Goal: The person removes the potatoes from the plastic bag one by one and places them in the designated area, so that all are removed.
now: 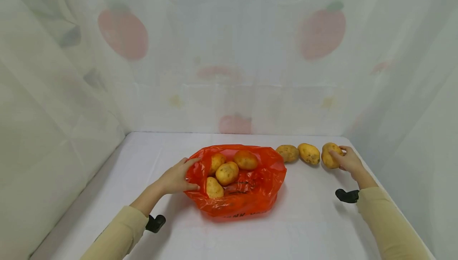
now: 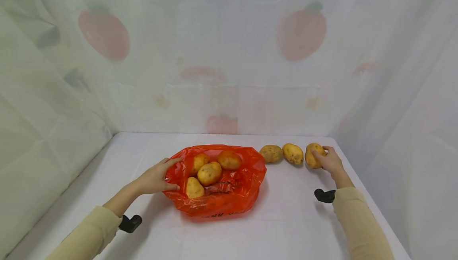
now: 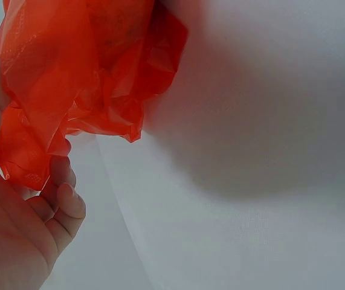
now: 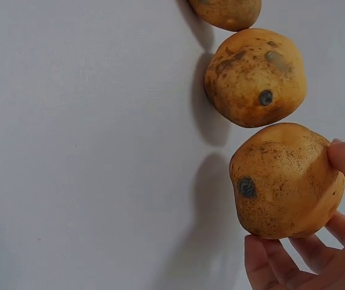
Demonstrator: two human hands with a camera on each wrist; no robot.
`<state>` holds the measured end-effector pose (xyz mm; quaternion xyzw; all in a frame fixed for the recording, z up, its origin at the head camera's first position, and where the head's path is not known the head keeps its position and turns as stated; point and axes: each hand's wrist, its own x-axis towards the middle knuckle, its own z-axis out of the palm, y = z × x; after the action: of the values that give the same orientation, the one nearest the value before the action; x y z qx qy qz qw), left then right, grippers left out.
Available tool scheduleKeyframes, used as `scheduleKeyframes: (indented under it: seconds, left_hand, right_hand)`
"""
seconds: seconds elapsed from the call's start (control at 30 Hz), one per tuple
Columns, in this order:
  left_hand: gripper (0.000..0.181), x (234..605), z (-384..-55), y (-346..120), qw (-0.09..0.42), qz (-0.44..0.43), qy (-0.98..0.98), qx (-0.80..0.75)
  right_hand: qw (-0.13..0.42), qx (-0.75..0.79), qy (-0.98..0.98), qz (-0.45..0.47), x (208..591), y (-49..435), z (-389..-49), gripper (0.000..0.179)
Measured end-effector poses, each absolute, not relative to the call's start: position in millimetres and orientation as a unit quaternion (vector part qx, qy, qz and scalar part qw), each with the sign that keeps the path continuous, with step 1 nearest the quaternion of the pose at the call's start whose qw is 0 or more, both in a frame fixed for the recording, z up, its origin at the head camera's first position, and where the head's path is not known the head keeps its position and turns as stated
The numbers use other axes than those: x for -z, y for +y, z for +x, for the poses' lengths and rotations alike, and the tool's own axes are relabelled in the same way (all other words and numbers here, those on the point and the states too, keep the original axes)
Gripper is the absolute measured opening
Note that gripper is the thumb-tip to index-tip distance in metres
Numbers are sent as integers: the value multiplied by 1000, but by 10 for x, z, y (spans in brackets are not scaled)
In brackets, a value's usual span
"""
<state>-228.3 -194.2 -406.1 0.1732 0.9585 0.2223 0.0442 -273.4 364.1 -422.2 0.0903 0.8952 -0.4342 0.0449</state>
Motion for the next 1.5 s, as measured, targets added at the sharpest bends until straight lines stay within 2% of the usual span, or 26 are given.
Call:
scheduleKeyframes:
  seconds: [0.33,0.83,1.5]
  left_hand:
    - [88,4034,-2278,-1923,43,172,959,-222]
    - [88,4042,-2284,-1919,46,171,958,-225]
    - [88,4047,-2280,-1934,39,179,958,-222]
  right_hand:
    - [44,434,894,98,4300,3635,-2767,82]
    - [77,421,899,92,4352,3656,-2786,79]
    - [94,424,897,77,4386,3636,-2804,76]
